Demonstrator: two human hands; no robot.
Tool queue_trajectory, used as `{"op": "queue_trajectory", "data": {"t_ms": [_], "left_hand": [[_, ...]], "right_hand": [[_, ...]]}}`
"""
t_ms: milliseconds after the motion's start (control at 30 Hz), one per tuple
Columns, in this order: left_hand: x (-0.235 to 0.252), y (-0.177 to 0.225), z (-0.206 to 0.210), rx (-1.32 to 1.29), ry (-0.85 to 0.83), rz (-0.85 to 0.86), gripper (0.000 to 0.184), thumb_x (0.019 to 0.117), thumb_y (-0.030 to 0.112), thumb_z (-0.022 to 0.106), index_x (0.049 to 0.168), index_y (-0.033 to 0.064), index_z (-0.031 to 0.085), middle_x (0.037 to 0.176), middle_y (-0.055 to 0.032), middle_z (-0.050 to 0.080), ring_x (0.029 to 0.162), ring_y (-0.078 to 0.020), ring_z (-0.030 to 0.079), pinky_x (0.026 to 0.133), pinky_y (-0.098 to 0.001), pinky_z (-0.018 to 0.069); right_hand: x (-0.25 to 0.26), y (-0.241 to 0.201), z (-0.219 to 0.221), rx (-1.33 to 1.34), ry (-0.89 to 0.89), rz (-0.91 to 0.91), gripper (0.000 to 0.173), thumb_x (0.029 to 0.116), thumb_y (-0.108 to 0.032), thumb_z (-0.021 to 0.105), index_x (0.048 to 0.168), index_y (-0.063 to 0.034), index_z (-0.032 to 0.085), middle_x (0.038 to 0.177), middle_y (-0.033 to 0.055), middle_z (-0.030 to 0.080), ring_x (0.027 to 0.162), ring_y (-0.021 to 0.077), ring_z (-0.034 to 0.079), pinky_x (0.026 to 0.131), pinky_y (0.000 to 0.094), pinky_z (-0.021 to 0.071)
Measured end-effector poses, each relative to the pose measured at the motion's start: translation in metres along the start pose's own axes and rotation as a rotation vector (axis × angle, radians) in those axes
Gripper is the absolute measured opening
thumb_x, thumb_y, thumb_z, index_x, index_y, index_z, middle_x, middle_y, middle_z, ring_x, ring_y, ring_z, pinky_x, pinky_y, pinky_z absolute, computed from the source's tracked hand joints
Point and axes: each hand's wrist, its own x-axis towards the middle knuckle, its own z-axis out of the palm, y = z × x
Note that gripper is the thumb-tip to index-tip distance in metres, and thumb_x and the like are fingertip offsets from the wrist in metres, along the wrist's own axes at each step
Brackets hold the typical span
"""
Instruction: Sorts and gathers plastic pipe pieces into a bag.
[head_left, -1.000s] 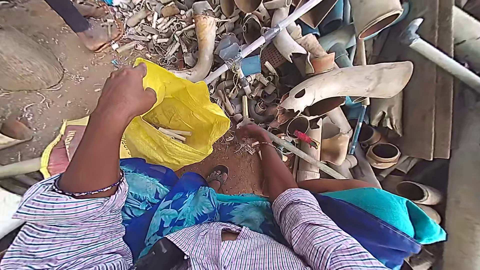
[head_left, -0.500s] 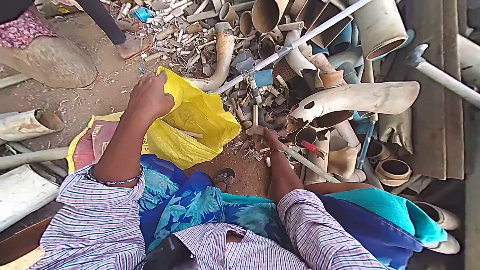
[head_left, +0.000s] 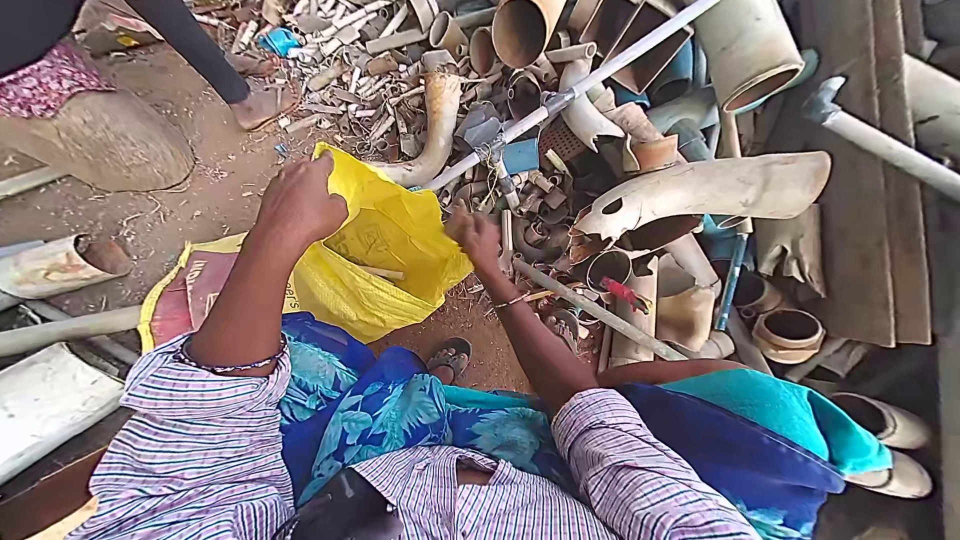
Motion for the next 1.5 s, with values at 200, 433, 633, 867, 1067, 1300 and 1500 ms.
{"op": "queue_trajectory", "data": {"t_ms": [200,433,633,867,1067,1300,1500], "left_hand": [[-0.001,0.005,0.0,0.024,0.017,-0.001,0.054,0.1023,0.006,0.052,0.154,-0.0044,0.039,0.142,-0.0408,0.048,0.136,-0.0606,0.042,0.107,-0.0767,0.031],[-0.005,-0.026,-0.005,-0.004,0.083,-0.042,0.051,0.102,0.006,0.052,0.151,-0.0054,0.043,0.137,-0.0439,0.05,0.133,-0.0631,0.043,0.104,-0.0797,0.0307],[-0.005,-0.016,-0.003,0.011,0.057,-0.032,0.053,0.1027,0.007,0.052,0.153,-0.0046,0.041,0.139,-0.043,0.049,0.134,-0.0631,0.042,0.105,-0.079,0.0306],[0.006,-0.012,0.005,0.026,0.042,0.013,0.054,0.1017,0.008,0.053,0.153,-0.0049,0.041,0.137,-0.0444,0.049,0.131,-0.0652,0.043,0.102,-0.0804,0.0311],[0.004,-0.008,0.004,0.035,0.037,0.017,0.054,0.1027,0.007,0.053,0.153,-0.0053,0.04,0.137,-0.044,0.05,0.131,-0.0649,0.043,0.103,-0.0801,0.0312],[0.003,-0.007,0.001,0.036,0.017,-0.006,0.054,0.1034,0.008,0.052,0.154,-0.0047,0.039,0.137,-0.0426,0.051,0.131,-0.062,0.046,0.103,-0.0773,0.0334],[0.002,-0.016,0.002,0.04,0.014,-0.018,0.054,0.1035,0.008,0.053,0.155,-0.0043,0.038,0.138,-0.0417,0.051,0.132,-0.0609,0.045,0.105,-0.0768,0.0329]], "right_hand": [[-0.037,-0.035,0.062,0.065,-0.406,-0.417,0.038,0.1023,-0.002,0.055,0.139,0.0085,0.057,0.117,0.0242,0.071,0.103,0.0302,0.073,0.093,0.0441,0.0579],[0.048,0.041,-0.047,0.074,0.304,0.034,0.023,0.1047,-0.013,0.053,0.115,0.0009,0.068,0.092,0.0133,0.069,0.076,0.0197,0.066,0.071,0.039,0.0554],[0.003,0.114,-0.056,-0.739,-0.035,0.453,0.035,0.0967,-0.021,0.063,0.119,0.0054,0.066,0.126,0.0296,0.064,0.119,0.0461,0.062,0.092,0.0654,0.0484],[-0.016,0.151,-0.036,-0.956,-0.258,0.427,0.049,0.0955,-0.013,0.065,0.139,0.0054,0.055,0.152,0.0321,0.041,0.128,0.0534,0.051,0.102,0.0738,0.0369],[-0.016,0.136,-0.042,-0.906,-0.303,0.481,0.043,0.0982,-0.014,0.062,0.135,0.0078,0.057,0.145,0.033,0.048,0.129,0.049,0.053,0.102,0.0648,0.0429],[0.0,0.141,-0.055,-0.821,0.056,0.228,0.046,0.0942,-0.008,0.062,0.138,0.0036,0.055,0.14,0.0324,0.051,0.117,0.0497,0.06,0.093,0.0667,0.0467],[0.003,0.151,-0.077,-0.852,0.008,0.378,0.082,0.0883,-0.018,0.075,0.157,-0.0006,0.034,0.157,0.0321,0.036,0.146,0.0508,0.033,0.114,0.077,0.0176]]}}
